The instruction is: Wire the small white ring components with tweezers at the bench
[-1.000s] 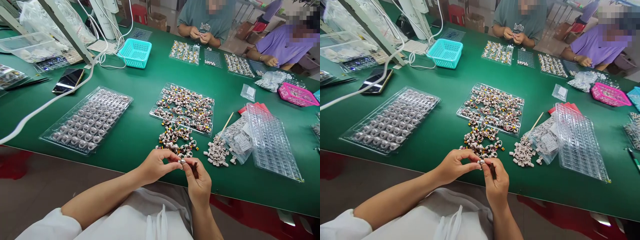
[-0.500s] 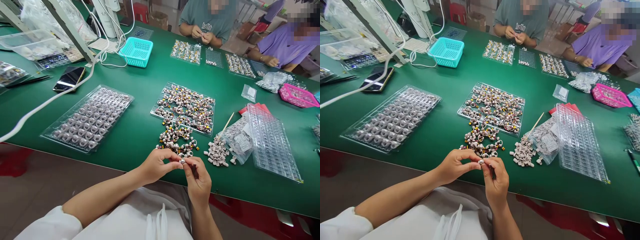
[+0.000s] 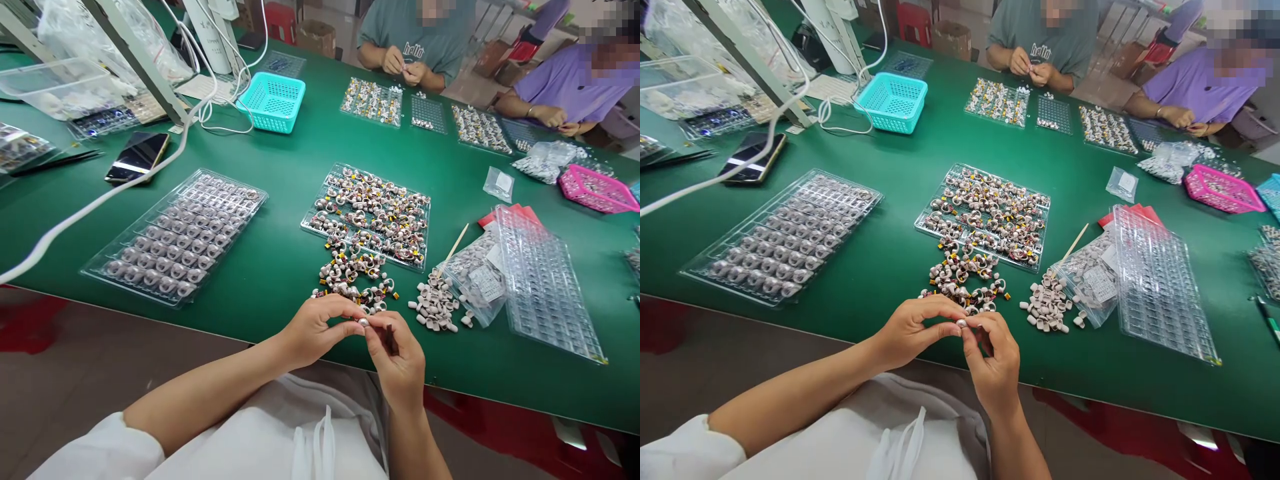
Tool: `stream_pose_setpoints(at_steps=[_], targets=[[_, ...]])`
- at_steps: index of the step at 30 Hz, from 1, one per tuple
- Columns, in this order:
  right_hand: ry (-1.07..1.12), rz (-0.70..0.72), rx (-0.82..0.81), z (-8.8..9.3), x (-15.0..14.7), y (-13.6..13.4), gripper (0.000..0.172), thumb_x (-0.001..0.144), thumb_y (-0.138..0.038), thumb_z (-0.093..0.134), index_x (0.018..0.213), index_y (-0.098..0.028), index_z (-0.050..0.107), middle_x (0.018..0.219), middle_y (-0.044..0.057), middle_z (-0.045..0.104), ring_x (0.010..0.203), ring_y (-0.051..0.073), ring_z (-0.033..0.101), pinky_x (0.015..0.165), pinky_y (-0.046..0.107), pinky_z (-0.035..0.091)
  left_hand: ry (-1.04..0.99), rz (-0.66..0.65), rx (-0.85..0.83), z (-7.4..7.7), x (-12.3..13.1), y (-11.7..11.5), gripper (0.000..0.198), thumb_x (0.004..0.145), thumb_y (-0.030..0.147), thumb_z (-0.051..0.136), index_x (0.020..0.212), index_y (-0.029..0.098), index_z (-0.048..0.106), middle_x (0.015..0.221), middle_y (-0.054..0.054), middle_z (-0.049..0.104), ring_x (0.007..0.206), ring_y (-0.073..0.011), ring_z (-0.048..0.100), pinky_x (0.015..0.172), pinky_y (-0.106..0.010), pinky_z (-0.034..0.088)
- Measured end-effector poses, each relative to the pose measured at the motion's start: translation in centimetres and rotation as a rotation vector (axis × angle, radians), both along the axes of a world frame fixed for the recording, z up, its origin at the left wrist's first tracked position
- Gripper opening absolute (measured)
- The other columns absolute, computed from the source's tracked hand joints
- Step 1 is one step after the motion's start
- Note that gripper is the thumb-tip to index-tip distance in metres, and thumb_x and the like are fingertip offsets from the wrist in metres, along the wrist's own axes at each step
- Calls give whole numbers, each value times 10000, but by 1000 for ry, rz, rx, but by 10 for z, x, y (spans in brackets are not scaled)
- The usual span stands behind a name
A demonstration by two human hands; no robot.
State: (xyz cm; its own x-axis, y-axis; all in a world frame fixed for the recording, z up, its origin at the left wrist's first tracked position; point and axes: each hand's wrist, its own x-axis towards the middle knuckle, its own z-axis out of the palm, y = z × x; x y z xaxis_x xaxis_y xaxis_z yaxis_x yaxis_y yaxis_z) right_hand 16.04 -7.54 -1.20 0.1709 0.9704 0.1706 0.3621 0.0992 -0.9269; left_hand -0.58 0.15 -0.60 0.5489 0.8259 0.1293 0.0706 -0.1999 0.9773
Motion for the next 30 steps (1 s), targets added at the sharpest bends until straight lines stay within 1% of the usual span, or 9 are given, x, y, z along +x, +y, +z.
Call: stream_pose_setpoints(at_steps=[3, 6, 9, 11, 14, 17, 23, 26, 30], targets=[[-1, 30, -10, 5, 4, 1, 100, 912, -183, 614, 983, -236, 660, 940, 35, 627, 747, 134, 609, 594, 225, 488, 66, -23, -4, 7, 0, 2, 127, 852, 219, 705, 957, 180, 765, 932, -65, 786, 862, -180, 715, 828, -266, 523], [-50, 23, 52, 6, 7, 0, 142, 902, -156, 616, 1004, -246, 655, 953, 38, 650, 798, 153, 637, 619, 239, 504, 104, -16, 6, 14, 2, 4, 125, 843, 220, 713, 940, 170, 774, 871, -60, 783, 790, -168, 708, 763, -247, 518], [-75, -6, 122, 1, 7, -1, 184, 892, -135, 619, 1025, -256, 655, 976, 48, 663, 882, 179, 652, 669, 266, 526, 42, 3, 14, 15, 5, 4, 128, 833, 229, 727, 919, 156, 786, 839, -74, 782, 760, -173, 702, 737, -253, 521], [-66, -22, 143, -3, 7, -3, 174, 885, -136, 628, 1010, -253, 658, 968, 50, 663, 886, 182, 655, 664, 268, 529, -13, 13, 14, 13, 7, 3, 139, 826, 239, 736, 916, 150, 793, 821, -85, 781, 748, -178, 696, 729, -265, 524], [-16, -14, 111, -7, 7, -5, 122, 879, -163, 643, 973, -237, 663, 946, 55, 661, 840, 178, 655, 624, 257, 519, -66, 17, -18, 10, 8, 1, 156, 819, 265, 747, 914, 156, 804, 781, -84, 769, 710, -173, 675, 698, -269, 524], [78, 12, 25, -7, 8, -6, 72, 886, -208, 646, 953, -223, 668, 927, 56, 655, 791, 170, 638, 603, 252, 505, -78, 23, -112, 8, 8, -2, 170, 798, 287, 767, 908, 166, 811, 780, -80, 766, 707, -171, 672, 685, -265, 526], [116, 24, -58, -5, 4, -5, 169, 918, -242, 617, 1062, -246, 705, 965, 56, 663, 837, 181, 628, 686, 275, 521, -20, 103, -351, 9, 9, -4, 182, 734, 294, 810, 865, 168, 809, 810, -60, 788, 753, -189, 696, 710, -266, 544], [119, 4, -40, -6, 0, -4, 174, 921, -235, 615, 1059, -255, 719, 958, 52, 662, 831, 178, 628, 677, 268, 516, -24, 130, -358, 10, 9, -6, 178, 716, 281, 817, 843, 158, 807, 794, -60, 790, 751, -195, 700, 717, -273, 548], [159, -45, -6, -9, -4, -4, 166, 907, -218, 634, 1033, -263, 732, 937, 41, 658, 849, 179, 631, 682, 263, 518, -36, 119, -327, 10, 7, -7, 172, 741, 263, 793, 881, 164, 810, 826, -64, 794, 777, -201, 707, 749, -282, 545]])
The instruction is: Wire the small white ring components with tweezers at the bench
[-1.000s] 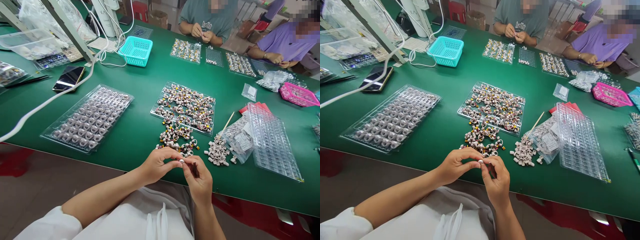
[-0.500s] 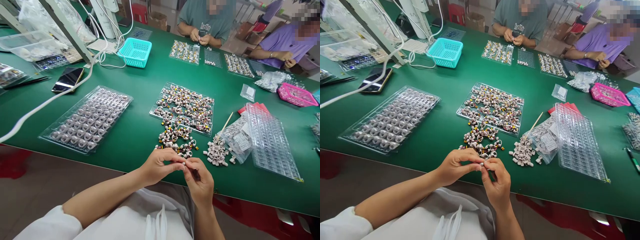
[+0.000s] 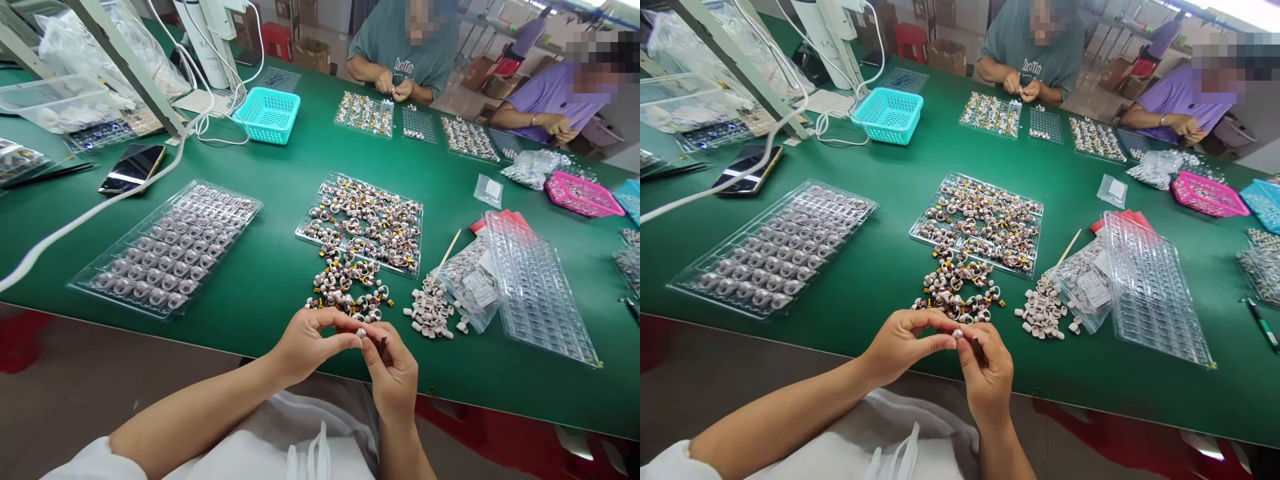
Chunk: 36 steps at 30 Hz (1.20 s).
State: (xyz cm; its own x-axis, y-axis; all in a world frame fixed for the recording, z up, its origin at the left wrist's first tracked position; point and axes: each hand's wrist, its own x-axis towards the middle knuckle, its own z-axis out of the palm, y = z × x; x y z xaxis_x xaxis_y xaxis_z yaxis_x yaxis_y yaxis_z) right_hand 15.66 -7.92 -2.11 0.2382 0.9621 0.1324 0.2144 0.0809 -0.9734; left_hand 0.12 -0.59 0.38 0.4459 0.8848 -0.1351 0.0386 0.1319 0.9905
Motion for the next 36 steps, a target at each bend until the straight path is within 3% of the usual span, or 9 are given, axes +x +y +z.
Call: stream_pose_setpoints(at_steps=[10, 16, 20, 36], targets=[[221, -115, 69, -20, -4, -1, 113, 870, -246, 684, 952, -250, 762, 912, 49, 662, 764, 169, 620, 561, 253, 482, -8, 34, 194, 5, 4, -3, 121, 781, 214, 746, 873, 156, 799, 781, -71, 773, 719, -178, 692, 693, -265, 537], [288, -125, 61, -24, -2, -1, 95, 861, -255, 696, 928, -248, 763, 904, 48, 666, 811, 181, 645, 644, 293, 529, -42, 54, 365, 6, 7, -5, 126, 797, 166, 734, 907, 157, 795, 770, -75, 771, 721, -181, 693, 699, -276, 547], [270, -149, 92, -23, -2, -1, 134, 855, -207, 701, 954, -268, 767, 933, 46, 673, 873, 186, 651, 702, 308, 552, -54, 84, 423, 6, 8, -6, 126, 803, 150, 730, 912, 146, 792, 764, -80, 770, 717, -184, 692, 695, -284, 555], [61, -92, 160, -14, -3, -2, 295, 875, -86, 657, 1054, -304, 743, 970, 31, 665, 890, 166, 643, 690, 273, 549, -114, 107, 451, -1, 6, -6, 153, 808, 91, 731, 936, 144, 795, 806, -91, 785, 757, -188, 713, 727, -285, 573]])
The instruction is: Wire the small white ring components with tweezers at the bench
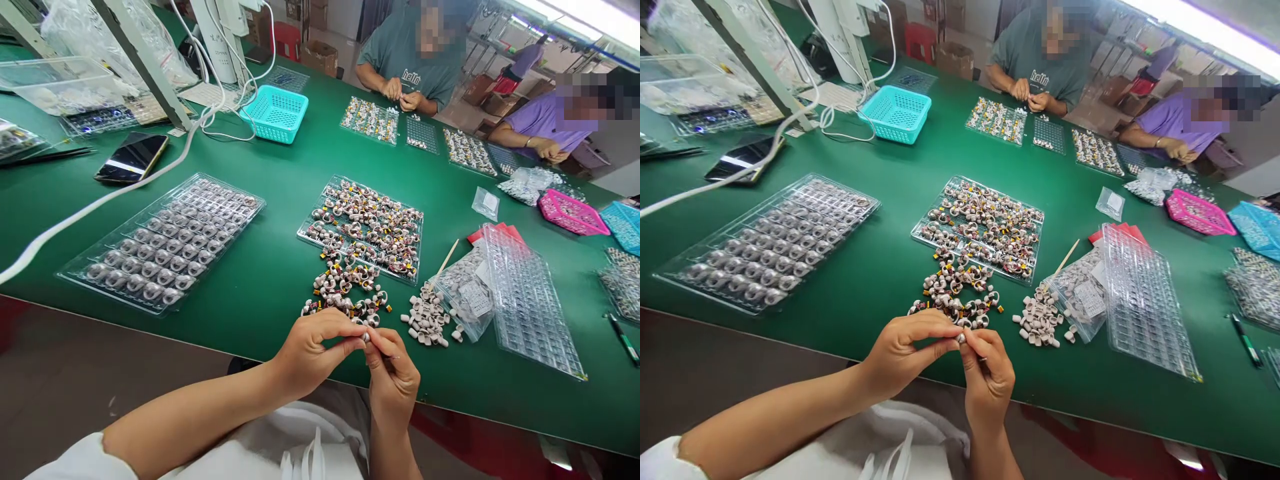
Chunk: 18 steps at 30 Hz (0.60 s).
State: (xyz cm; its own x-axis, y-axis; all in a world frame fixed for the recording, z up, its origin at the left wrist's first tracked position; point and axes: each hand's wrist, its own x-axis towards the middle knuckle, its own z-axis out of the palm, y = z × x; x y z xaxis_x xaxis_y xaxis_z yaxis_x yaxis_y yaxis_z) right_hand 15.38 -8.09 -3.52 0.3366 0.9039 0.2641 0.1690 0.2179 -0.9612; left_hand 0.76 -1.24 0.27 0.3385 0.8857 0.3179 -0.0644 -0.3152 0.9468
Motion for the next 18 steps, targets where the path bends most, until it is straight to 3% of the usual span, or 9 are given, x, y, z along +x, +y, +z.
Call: stream_pose_setpoints(at_steps=[10, 18], targets=[[-190, 70, 4, 8, 5, 0, 351, 884, -52, 629, 1121, -298, 713, 978, 28, 667, 870, 157, 650, 705, 264, 541, 7, -60, -37, -4, -4, 4, 161, 809, 88, 724, 936, 146, 805, 800, -102, 780, 770, -198, 707, 725, -302, 572], [-357, 153, 85, 16, 9, 2, 405, 871, -9, 599, 1173, -266, 681, 982, 55, 673, 874, 170, 664, 701, 268, 547, 64, -133, -410, 4, -10, 12, 84, 719, 144, 800, 801, 162, 812, 735, -56, 762, 719, -173, 684, 700, -265, 531]])
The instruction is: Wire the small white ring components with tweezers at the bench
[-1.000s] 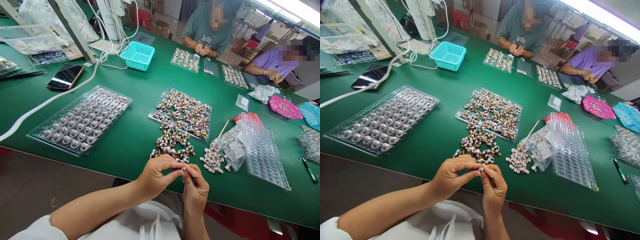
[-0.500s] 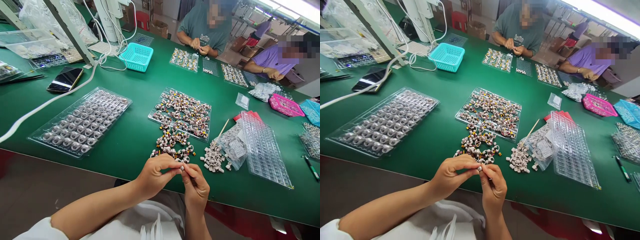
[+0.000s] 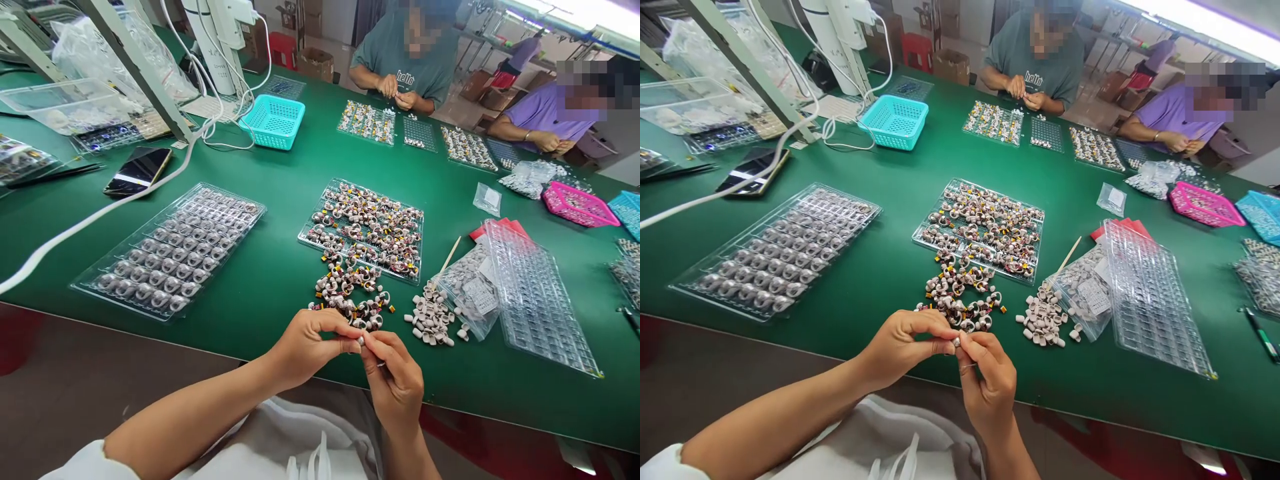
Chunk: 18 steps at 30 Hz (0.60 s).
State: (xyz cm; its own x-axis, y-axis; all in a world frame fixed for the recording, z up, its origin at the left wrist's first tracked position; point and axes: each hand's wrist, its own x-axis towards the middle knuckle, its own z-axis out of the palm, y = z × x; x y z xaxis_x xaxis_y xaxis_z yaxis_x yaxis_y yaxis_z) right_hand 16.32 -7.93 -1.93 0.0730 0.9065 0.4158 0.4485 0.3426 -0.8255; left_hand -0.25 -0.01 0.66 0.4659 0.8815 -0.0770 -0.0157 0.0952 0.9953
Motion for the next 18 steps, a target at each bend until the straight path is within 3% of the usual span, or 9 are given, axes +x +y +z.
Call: stream_pose_setpoints(at_steps=[4, 8, 12, 18], targets=[[11, 110, -66, 9, 6, 3, 348, 878, -33, 605, 1132, -254, 692, 973, 59, 687, 856, 169, 670, 684, 259, 546, 60, -152, -218, 9, -6, 14, 144, 630, 161, 853, 747, 144, 770, 731, -29, 757, 718, -158, 674, 707, -252, 523], [68, 219, -132, 19, 7, 6, 301, 886, -57, 610, 1098, -247, 709, 919, 49, 689, 755, 145, 661, 617, 235, 524, 46, -265, -298, 12, -9, 23, 266, 513, 188, 910, 677, 135, 707, 682, -3, 720, 680, -146, 648, 658, -242, 514], [102, 258, -140, 22, 5, 8, 270, 879, -62, 622, 1065, -231, 720, 871, 45, 679, 687, 130, 632, 551, 221, 484, 38, -286, -295, 7, -11, 24, 305, 480, 216, 930, 648, 132, 690, 651, 5, 693, 665, -132, 622, 638, -229, 490], [186, 252, -171, 12, 0, 7, 288, 882, -67, 625, 1062, -264, 732, 863, 31, 665, 674, 122, 619, 557, 227, 479, -31, -267, -373, -4, -11, 21, 332, 469, 187, 931, 642, 131, 653, 642, 7, 684, 645, -129, 627, 630, -238, 499]])
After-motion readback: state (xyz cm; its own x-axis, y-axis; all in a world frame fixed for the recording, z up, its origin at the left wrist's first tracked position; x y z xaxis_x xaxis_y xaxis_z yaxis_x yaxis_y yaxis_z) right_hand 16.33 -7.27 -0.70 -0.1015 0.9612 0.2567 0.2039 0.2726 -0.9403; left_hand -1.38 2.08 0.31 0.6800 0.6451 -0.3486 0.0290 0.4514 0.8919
